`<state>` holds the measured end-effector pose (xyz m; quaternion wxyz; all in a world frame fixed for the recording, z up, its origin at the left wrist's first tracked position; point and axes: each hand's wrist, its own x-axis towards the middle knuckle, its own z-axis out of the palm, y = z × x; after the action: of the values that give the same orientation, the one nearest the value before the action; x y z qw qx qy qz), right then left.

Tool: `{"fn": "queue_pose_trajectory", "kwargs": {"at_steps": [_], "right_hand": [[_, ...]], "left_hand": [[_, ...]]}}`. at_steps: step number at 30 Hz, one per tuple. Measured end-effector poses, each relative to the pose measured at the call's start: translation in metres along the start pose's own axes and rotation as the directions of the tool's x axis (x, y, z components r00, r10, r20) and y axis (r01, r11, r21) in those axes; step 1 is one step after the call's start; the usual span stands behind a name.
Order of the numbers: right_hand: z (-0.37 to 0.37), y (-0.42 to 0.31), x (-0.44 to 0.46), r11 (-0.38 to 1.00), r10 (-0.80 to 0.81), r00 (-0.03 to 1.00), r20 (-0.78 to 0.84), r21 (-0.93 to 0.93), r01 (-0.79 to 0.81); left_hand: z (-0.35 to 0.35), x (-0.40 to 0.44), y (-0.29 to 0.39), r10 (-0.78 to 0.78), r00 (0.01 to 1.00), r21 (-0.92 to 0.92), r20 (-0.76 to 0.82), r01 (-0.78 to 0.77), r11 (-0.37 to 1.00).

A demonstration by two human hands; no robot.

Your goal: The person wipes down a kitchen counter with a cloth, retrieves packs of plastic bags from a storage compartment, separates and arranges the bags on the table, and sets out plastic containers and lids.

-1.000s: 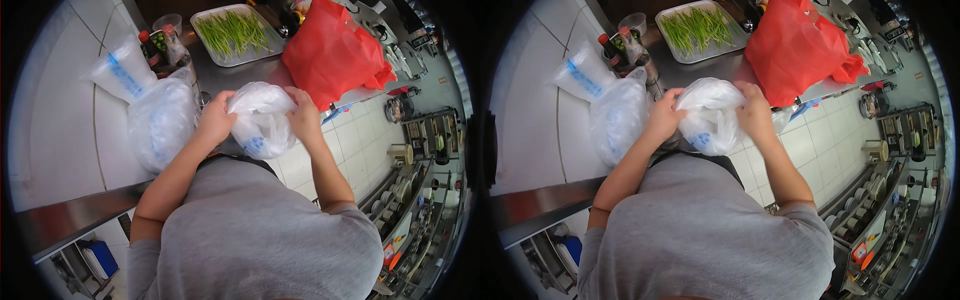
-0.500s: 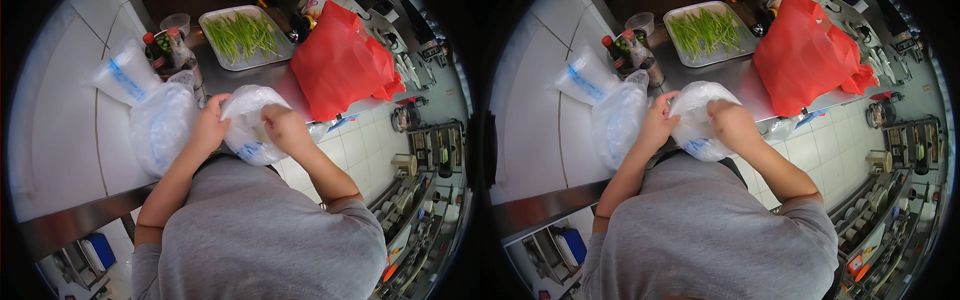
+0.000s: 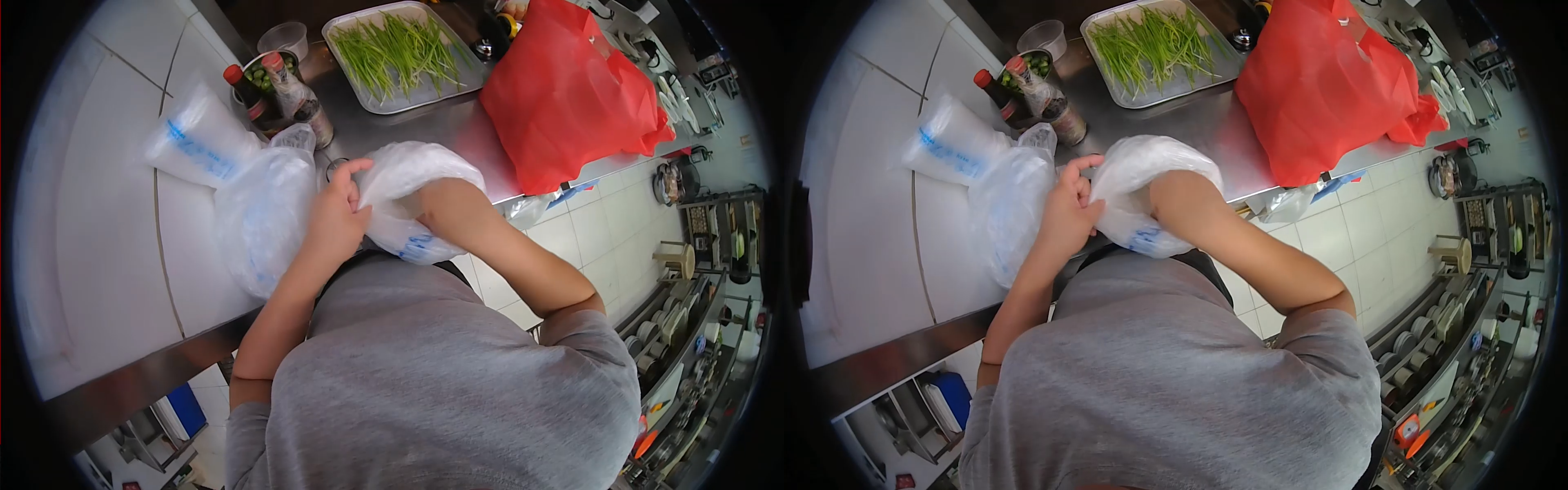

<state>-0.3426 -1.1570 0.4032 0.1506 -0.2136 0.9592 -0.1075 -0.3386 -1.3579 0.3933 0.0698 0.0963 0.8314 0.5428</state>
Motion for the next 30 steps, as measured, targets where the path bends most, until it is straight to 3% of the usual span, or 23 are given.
{"fn": "queue_pose_trajectory", "kwargs": {"at_steps": [3, 6, 9, 11, 13, 15, 18, 19, 21, 23, 24, 27, 28, 29, 30], "right_hand": [[0.004, -0.002, 0.009, 0.994, 0.102, 0.995, 0.018, -0.041, -0.102], [0.006, 0.009, 0.010, 0.993, 0.112, 0.979, -0.168, 0.041, -0.106], [-0.006, 0.026, -0.001, 0.989, -0.151, 0.989, -0.008, 0.004, 0.151], [-0.030, 0.019, -0.026, 0.876, -0.374, 0.907, -0.192, 0.249, 0.414], [-0.030, 0.009, -0.042, 0.831, -0.462, 0.851, -0.250, 0.211, 0.514], [-0.017, 0.002, -0.045, 0.891, -0.454, 0.874, -0.174, -0.081, 0.447], [-0.031, 0.022, -0.047, 0.892, -0.447, 0.877, -0.175, -0.017, 0.452], [-0.044, 0.022, -0.053, 0.885, -0.456, 0.867, -0.201, 0.002, 0.466], [-0.083, 0.012, -0.074, 0.869, -0.469, 0.849, -0.244, 0.047, 0.493], [-0.104, -0.003, -0.085, 0.843, -0.524, 0.845, -0.105, 0.076, 0.533], [-0.108, -0.008, -0.088, 0.831, -0.548, 0.836, -0.038, 0.091, 0.549], [-0.104, 0.000, -0.061, 0.685, -0.616, 0.784, -0.071, 0.443, 0.578], [-0.109, 0.006, -0.045, 0.589, -0.552, 0.834, 0.026, 0.720, 0.367], [-0.087, 0.024, -0.019, 0.310, -0.437, 0.899, -0.021, 0.935, 0.172], [-0.070, 0.028, 0.012, 0.301, -0.280, 0.954, -0.112, 0.933, 0.198]], "left_hand": [[0.005, -0.007, 0.012, -0.077, 0.996, 0.010, 0.043, 0.077, 0.997], [0.004, -0.008, 0.013, -0.035, 0.997, 0.002, 0.065, 0.035, 0.999], [-0.003, -0.010, 0.024, -0.087, 0.995, -0.069, 0.056, 0.091, 0.993], [-0.014, -0.007, 0.023, -0.148, 0.989, -0.158, 0.014, 0.148, 0.976], [-0.020, -0.002, 0.022, -0.171, 0.985, -0.252, 0.018, 0.170, 0.953], [-0.022, 0.002, 0.018, -0.140, 0.988, -0.337, 0.066, 0.155, 0.929], [-0.013, 0.003, 0.012, 0.054, 0.998, -0.307, -0.036, -0.063, 0.950], [-0.018, -0.006, 0.032, 0.211, 0.970, 0.036, -0.122, -0.208, 0.978], [-0.017, -0.018, 0.066, 0.536, 0.844, 0.405, 0.022, -0.498, 0.767], [-0.008, -0.027, 0.073, 0.646, 0.729, 0.530, 0.229, -0.650, 0.545], [-0.001, -0.030, 0.070, 0.643, 0.701, 0.509, 0.309, -0.693, 0.511], [0.007, -0.037, 0.047, 0.542, 0.718, 0.344, 0.438, -0.690, 0.637], [0.009, -0.041, 0.037, 0.493, 0.734, 0.273, 0.467, -0.650, 0.709], [0.012, -0.050, 0.027, 0.512, 0.765, 0.225, 0.391, -0.619, 0.753], [0.013, -0.060, 0.017, 0.523, 0.792, 0.173, 0.315, -0.590, 0.789]]}}
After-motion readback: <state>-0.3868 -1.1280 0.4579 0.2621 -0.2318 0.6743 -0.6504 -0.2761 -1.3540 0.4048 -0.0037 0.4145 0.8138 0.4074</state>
